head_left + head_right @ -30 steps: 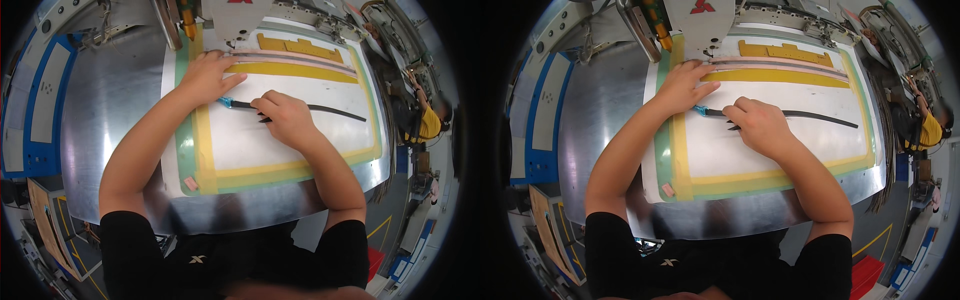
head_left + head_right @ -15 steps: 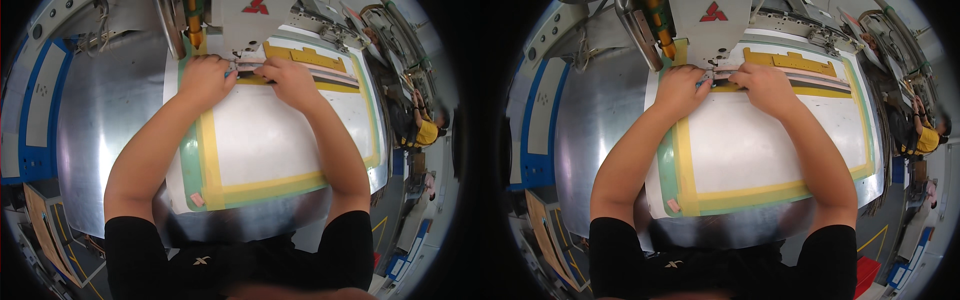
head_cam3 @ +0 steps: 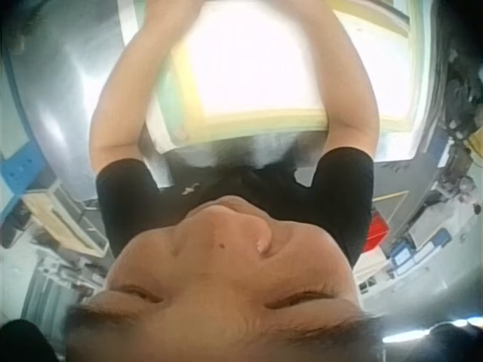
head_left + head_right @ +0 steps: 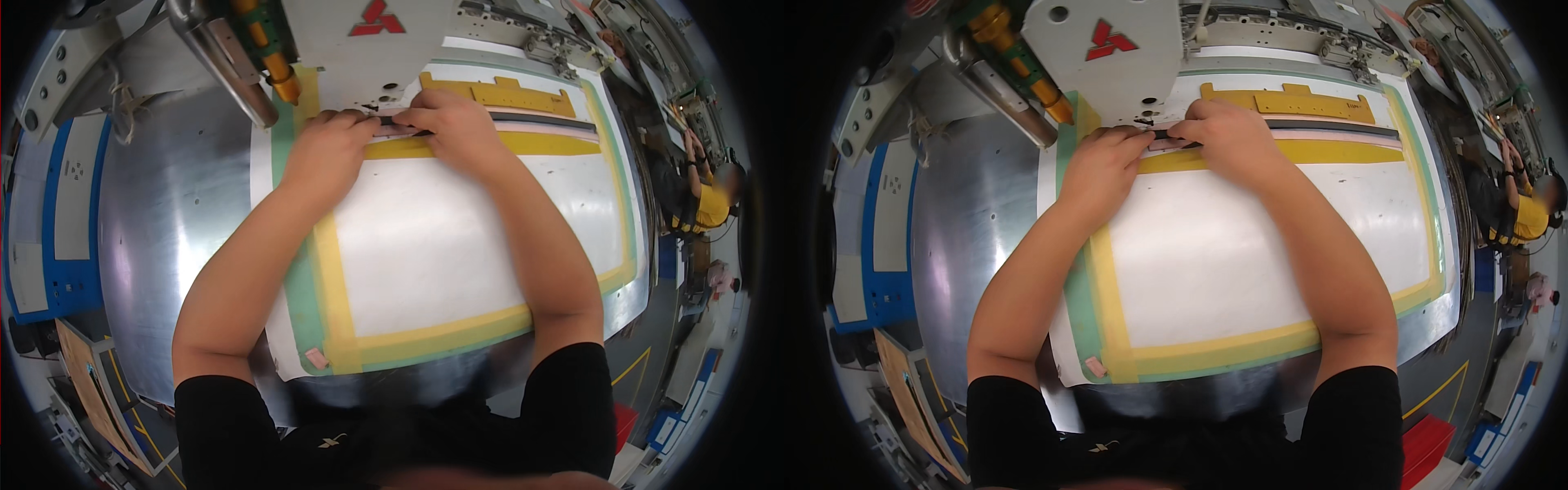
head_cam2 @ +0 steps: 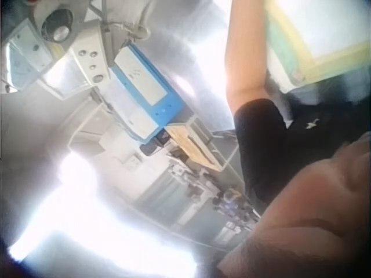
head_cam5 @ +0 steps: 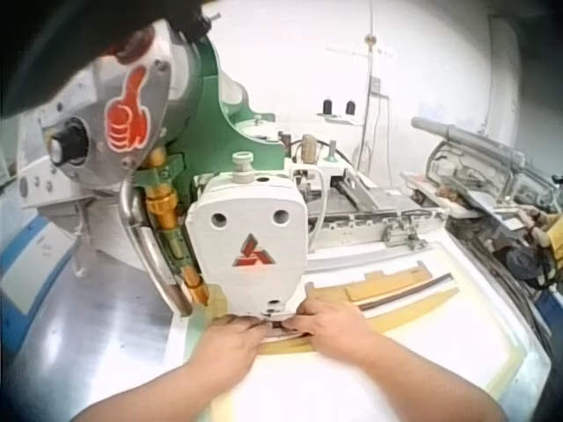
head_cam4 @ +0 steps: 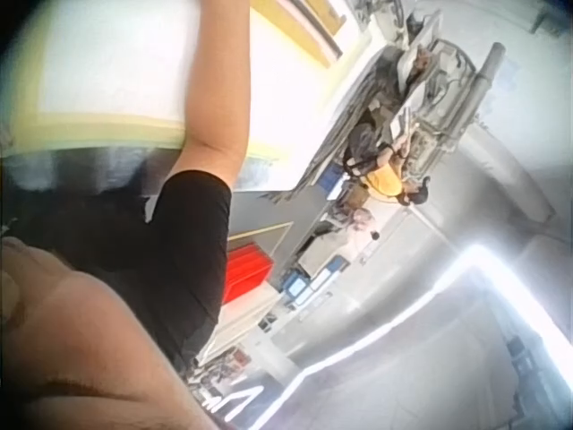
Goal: Using an industrial sewing machine to assemble and finish black leather straps.
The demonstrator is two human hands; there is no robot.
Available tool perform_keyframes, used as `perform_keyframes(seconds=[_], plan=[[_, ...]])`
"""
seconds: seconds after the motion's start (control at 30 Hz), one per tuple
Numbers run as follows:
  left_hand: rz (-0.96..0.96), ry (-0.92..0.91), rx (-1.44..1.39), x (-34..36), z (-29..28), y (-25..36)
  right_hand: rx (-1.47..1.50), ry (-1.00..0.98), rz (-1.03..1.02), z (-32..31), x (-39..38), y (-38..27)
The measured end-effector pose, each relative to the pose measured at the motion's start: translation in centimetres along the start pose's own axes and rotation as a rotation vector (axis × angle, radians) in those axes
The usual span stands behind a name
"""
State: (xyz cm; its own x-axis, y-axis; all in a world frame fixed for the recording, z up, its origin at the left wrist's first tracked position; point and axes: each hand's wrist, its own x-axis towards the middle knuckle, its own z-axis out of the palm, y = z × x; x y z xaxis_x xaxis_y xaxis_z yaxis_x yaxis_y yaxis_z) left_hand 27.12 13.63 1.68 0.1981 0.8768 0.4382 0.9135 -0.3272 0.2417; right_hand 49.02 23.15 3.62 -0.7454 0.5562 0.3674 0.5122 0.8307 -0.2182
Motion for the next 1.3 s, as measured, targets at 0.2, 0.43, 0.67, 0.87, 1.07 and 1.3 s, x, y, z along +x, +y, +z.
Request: perform_keyframes(seconds=[0.2, 0.43, 0.67, 0.87, 1.07, 1.3], plan=[[0.010, -0.013, 0.035, 0.2, -0.3, 0.3, -0.042, 0.021, -0.025, 0.1, 0.1, 0.1], [0.011, -0.059, 0.081, 0.4, -0.3, 1.0, -0.038, 0.005, -0.017, 0.1, 0.0, 0.4], [0.013, -0.066, 0.094, 0.1, -0.2, 0.8, -0.079, -0.014, -0.005, 0.1, 0.1, -0.2], [-0.002, -0.087, 0.159, 0.0, -0.1, 1.0, -0.119, -0.034, 0.032, -0.1, 0.5, -1.0], [0.027, -0.040, 0.145, -0.1, 0.0, 1.1, 0.021, -0.134, 0.284, -1.8, 3.2, -0.9], [0.030, -0.074, 0.165, -0.3, -0.1, 0.8, -0.109, -0.400, 0.394, -3.1, 5.9, -1.2]])
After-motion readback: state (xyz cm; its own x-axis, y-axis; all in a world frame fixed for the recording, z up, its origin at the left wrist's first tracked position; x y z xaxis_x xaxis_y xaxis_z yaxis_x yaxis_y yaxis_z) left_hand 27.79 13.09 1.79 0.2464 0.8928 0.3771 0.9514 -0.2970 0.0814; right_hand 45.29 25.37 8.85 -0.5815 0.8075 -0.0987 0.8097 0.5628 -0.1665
